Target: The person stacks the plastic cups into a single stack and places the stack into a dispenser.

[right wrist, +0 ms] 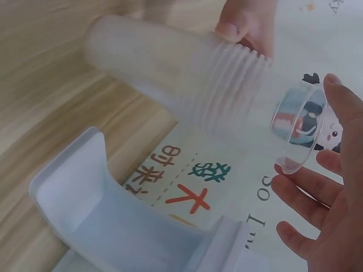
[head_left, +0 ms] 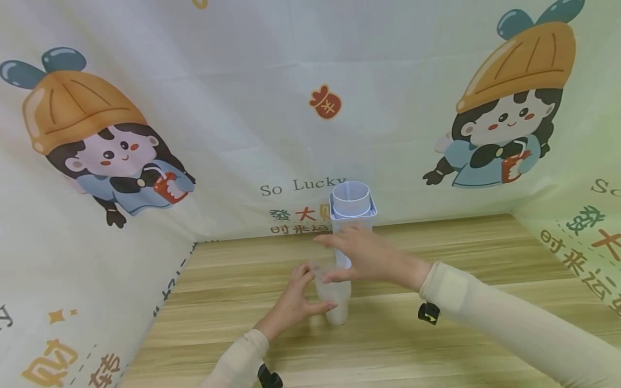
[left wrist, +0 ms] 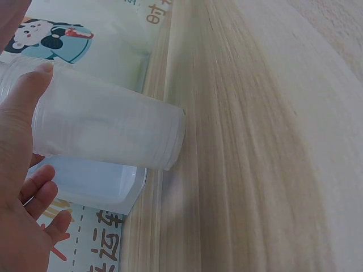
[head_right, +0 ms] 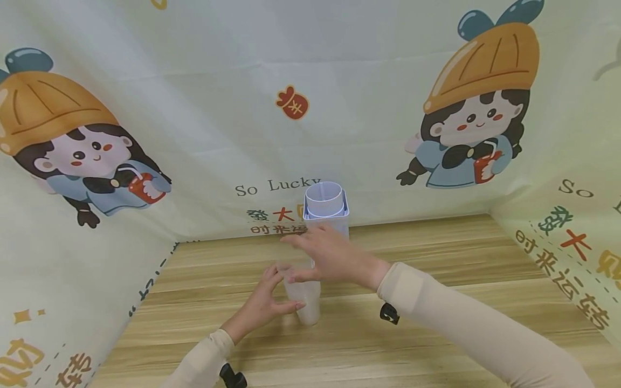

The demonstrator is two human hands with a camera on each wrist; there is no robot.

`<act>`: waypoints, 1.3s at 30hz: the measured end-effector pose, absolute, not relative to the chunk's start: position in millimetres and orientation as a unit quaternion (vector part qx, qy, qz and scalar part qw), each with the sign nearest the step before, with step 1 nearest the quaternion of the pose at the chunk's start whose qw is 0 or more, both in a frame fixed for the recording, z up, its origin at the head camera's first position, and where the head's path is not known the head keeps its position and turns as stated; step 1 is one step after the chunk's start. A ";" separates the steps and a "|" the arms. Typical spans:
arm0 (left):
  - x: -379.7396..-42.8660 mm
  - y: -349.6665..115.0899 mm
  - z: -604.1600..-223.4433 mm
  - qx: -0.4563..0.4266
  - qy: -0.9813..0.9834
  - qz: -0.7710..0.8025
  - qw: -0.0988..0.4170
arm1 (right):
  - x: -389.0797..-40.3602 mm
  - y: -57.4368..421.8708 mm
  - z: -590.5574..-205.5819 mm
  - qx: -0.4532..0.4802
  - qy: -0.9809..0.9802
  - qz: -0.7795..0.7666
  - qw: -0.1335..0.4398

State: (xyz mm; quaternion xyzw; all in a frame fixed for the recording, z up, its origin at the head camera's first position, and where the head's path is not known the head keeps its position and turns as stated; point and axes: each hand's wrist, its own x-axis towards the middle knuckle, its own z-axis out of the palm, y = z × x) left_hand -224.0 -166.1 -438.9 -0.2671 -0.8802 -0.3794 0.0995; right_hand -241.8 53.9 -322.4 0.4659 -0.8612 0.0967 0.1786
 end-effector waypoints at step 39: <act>-223.4 -164.7 -440.2 -0.274 -0.878 -0.381 0.090 | -243.9 59.2 -363.0 0.464 -0.865 0.103 0.160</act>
